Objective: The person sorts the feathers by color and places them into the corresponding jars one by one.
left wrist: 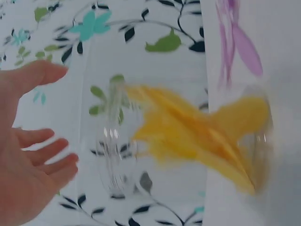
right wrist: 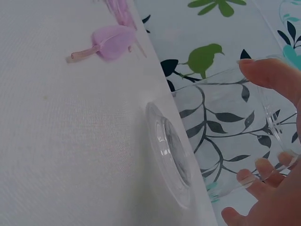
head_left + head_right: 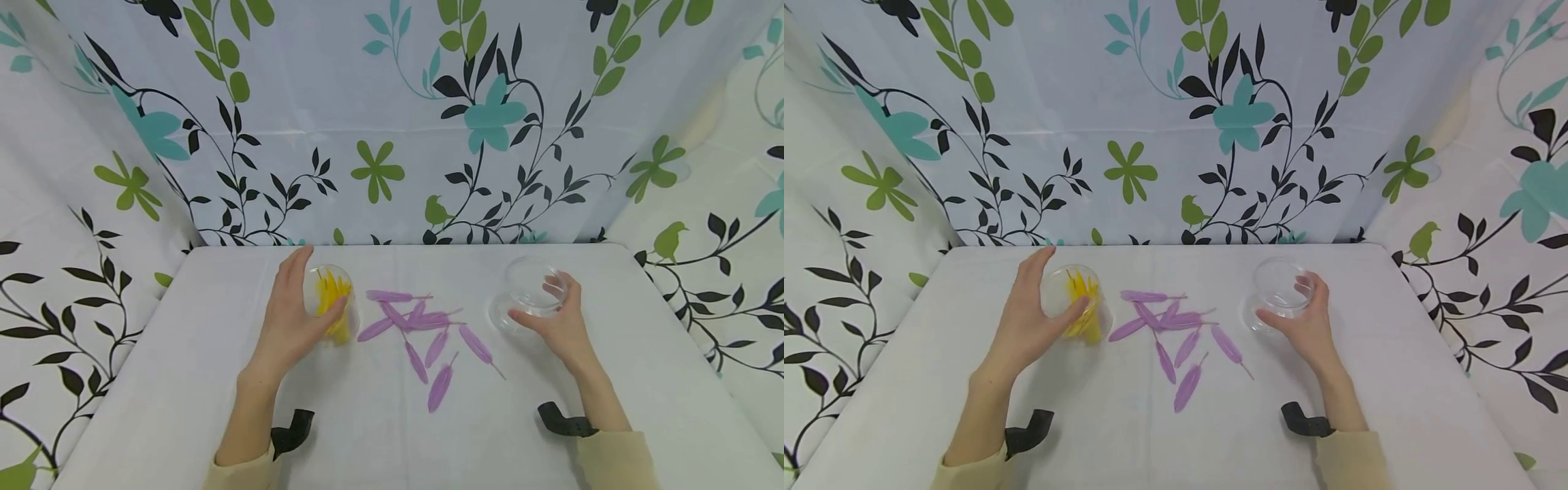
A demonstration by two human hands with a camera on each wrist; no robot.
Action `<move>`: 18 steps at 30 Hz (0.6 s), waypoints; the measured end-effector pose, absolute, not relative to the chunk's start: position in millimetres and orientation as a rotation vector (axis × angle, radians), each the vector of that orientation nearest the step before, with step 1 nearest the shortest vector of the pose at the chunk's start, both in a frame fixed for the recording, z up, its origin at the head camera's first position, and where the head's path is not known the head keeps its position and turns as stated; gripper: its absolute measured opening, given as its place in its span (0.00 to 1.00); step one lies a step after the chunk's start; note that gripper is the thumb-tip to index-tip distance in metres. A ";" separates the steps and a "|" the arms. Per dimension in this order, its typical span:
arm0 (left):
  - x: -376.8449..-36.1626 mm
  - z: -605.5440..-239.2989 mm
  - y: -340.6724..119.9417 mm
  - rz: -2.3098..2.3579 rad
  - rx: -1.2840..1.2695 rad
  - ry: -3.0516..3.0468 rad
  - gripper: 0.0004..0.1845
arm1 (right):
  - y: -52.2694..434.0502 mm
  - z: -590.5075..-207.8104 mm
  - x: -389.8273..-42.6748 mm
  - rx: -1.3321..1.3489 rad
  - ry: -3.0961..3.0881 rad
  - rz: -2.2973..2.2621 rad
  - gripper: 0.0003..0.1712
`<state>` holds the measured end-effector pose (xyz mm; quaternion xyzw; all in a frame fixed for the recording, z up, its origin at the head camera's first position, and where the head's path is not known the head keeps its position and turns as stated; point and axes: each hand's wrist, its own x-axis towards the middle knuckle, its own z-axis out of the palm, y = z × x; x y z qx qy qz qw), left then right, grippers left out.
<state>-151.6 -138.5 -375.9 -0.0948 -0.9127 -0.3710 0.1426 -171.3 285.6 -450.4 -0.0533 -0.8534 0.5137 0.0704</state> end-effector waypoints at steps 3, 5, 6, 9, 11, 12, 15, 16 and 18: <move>-145.6 -372.4 -117.9 -1.228 -0.374 -2.517 0.37 | 286.4 -449.2 -170.8 -0.142 -2.593 1.557 0.68; -142.7 -374.0 -101.8 -1.330 -0.440 -2.515 0.32 | 288.2 -447.8 -170.6 -0.135 -2.600 1.563 0.69; -142.0 -376.4 -93.9 -1.379 -0.462 -2.536 0.31 | 288.9 -447.0 -170.4 -0.134 -2.604 1.562 0.69; -143.9 -387.5 -71.2 -1.492 -0.483 -2.642 0.29 | 290.1 -445.4 -170.2 -0.127 -2.611 1.565 0.69; -148.2 -396.9 -58.3 -1.558 -0.467 -2.714 0.28 | 290.0 -445.5 -170.5 -0.121 -2.615 1.571 0.69; -151.4 -402.1 -52.5 -1.593 -0.461 -2.738 0.28 | 289.8 -445.9 -170.6 -0.118 -2.614 1.577 0.69; -163.2 -414.3 -38.4 -1.636 -0.450 -2.783 0.26 | 288.3 -447.0 -170.4 -0.112 -2.619 1.585 0.69; -167.3 -417.2 -34.9 -1.640 -0.449 -2.791 0.26 | 287.8 -447.4 -170.2 -0.112 -2.623 1.584 0.69; -175.3 -421.1 -29.1 -1.607 -0.445 -2.813 0.25 | 287.4 -447.8 -169.4 -0.115 -2.631 1.575 0.69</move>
